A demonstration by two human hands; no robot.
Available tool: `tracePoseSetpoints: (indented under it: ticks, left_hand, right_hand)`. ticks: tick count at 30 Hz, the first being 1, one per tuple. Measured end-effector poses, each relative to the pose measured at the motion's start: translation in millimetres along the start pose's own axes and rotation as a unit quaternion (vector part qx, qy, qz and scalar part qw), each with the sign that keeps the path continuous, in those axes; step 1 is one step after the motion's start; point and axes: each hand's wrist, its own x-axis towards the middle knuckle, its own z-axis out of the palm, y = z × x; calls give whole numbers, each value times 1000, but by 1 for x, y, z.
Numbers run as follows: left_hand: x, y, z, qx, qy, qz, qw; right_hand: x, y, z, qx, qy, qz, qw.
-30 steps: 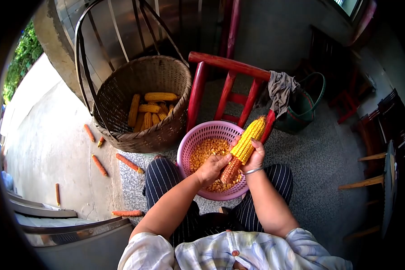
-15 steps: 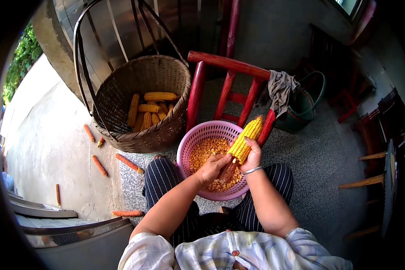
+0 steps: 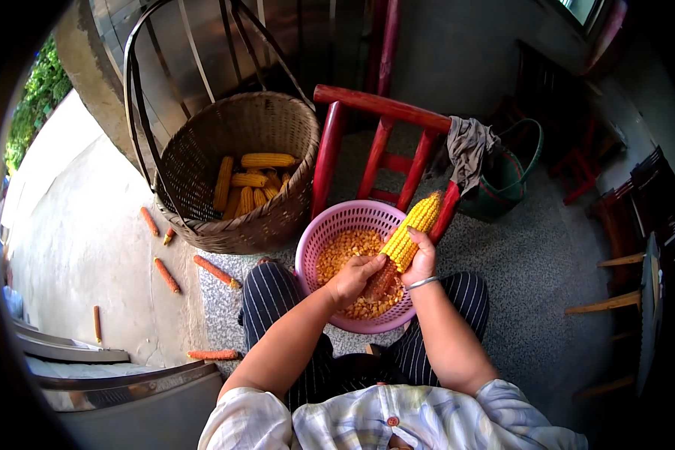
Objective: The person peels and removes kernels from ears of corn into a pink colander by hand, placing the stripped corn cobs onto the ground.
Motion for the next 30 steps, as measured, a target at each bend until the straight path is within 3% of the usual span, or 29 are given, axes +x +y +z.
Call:
tracePoseSetpoints:
  ticks: [6, 9, 12, 16, 18, 20, 22, 23, 24, 26, 30]
  left_hand:
    - [-1, 5, 6, 18, 52, -12, 998]
    - [2, 0, 6, 113, 62, 35, 991]
    - [2, 1, 2, 105, 28, 53, 993]
    - [3, 1, 0, 117, 36, 48, 991]
    - [1, 4, 5, -71, 82, 10, 994]
    - [-2, 8, 7, -59, 72, -8, 996]
    - [-3, 11, 9, 205, 68, 6, 976]
    - [-4, 12, 12, 256, 88, -12, 963]
    - [-2, 8, 8, 255, 89, -12, 963]
    - [6, -2, -3, 159, 34, 90, 983]
    - [6, -3, -4, 25, 29, 30, 999]
  right_hand:
    - [-7, 0, 13, -62, 22, -48, 997]
    - [-10, 1, 18, -118, 27, -46, 992]
    - [-5, 0, 11, 0, 18, 0, 1000]
    - [-3, 0, 9, -24, 34, -5, 999]
    - [-4, 0, 10, -23, 32, -7, 999]
    - [-5, 0, 11, -79, 33, -42, 995]
    - [-10, 1, 19, -105, 49, -54, 992]
    - [-10, 1, 19, -91, 46, -42, 994]
    - [-10, 2, 20, -78, 42, -30, 996]
    - [-4, -7, 10, -33, -7, 18, 999]
    - [-10, -14, 26, -45, 8, -8, 999]
